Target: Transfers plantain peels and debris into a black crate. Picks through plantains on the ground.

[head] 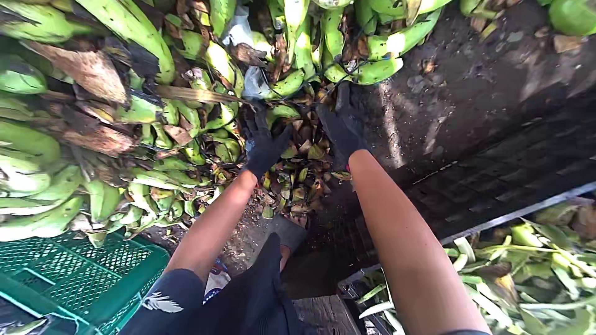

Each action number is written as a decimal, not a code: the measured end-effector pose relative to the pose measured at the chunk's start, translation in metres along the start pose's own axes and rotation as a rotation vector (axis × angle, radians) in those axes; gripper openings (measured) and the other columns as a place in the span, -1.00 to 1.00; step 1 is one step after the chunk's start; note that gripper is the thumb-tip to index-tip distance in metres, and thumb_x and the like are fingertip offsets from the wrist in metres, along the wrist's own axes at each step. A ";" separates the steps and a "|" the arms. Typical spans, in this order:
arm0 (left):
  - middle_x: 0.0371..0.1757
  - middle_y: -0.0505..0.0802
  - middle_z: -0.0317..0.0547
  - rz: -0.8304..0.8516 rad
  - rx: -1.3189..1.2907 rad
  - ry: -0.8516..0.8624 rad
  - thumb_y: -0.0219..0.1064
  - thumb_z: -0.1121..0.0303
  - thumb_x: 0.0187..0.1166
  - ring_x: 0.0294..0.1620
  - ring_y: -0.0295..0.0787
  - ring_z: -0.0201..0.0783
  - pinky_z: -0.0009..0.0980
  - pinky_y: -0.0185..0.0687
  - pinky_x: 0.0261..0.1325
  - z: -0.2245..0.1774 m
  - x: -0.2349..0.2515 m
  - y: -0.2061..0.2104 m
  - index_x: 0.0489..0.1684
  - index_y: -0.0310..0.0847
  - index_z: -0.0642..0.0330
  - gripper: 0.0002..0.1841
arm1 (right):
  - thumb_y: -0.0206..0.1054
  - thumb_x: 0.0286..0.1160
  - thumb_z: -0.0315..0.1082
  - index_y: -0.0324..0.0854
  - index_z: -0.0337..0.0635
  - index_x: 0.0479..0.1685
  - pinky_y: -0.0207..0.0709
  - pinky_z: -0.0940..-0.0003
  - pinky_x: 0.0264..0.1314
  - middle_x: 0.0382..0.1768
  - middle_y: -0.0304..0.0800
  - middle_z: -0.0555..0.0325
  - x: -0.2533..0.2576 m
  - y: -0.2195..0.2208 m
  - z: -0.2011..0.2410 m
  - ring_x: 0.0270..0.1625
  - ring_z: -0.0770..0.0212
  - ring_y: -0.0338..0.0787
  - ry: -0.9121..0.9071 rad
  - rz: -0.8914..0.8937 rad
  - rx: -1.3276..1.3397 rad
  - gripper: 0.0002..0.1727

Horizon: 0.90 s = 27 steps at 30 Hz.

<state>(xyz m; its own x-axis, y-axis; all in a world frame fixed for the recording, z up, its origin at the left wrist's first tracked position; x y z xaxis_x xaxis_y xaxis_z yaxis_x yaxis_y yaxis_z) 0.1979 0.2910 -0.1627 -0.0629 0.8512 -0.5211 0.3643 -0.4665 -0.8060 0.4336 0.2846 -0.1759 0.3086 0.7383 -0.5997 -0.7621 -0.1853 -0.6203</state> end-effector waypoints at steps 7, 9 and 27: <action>0.82 0.30 -0.04 0.066 -0.379 -0.039 0.38 -0.17 0.52 0.74 0.34 -0.05 0.10 0.38 0.65 0.016 -0.009 0.009 0.93 -0.20 -0.06 0.02 | 0.13 0.68 -0.02 0.11 0.40 0.88 0.48 -0.41 0.33 0.79 0.26 -0.04 -0.022 0.037 0.027 0.57 -0.32 0.52 -0.097 0.199 -0.059 -0.28; 0.66 0.52 0.08 0.126 -0.315 -0.103 0.37 -0.18 0.54 0.59 0.54 0.08 0.24 0.45 0.53 0.022 -0.003 0.009 0.92 -0.16 -0.07 -0.01 | 0.08 0.70 0.10 0.32 0.38 0.78 0.49 -0.40 0.35 0.69 0.39 -0.12 -0.043 0.045 0.006 0.51 -0.30 0.59 -0.108 0.262 -0.106 -0.38; 0.49 0.69 0.15 0.318 -0.027 0.455 0.64 0.35 0.30 0.48 0.60 0.27 0.31 0.39 0.47 -0.059 -0.114 -0.030 0.66 0.47 -0.01 -0.22 | 0.55 0.42 -0.15 0.58 -0.17 0.48 0.48 -0.34 0.39 0.28 0.74 -0.21 -0.144 -0.004 0.014 0.40 -0.23 0.68 -0.275 0.543 -0.086 -0.38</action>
<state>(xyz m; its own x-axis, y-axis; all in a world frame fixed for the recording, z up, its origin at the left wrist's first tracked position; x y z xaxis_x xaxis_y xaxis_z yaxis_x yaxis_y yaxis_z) 0.2486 0.2226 -0.0623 0.4599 0.6901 -0.5588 0.3238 -0.7163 -0.6181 0.3840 0.1882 -0.0799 -0.2777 0.6616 -0.6966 -0.7173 -0.6251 -0.3078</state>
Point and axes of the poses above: each hand's wrist, its own x-axis towards the middle knuckle, its own y-axis out of the palm, z = x × y, the point moved 9 cm from there along x, towards the middle knuckle
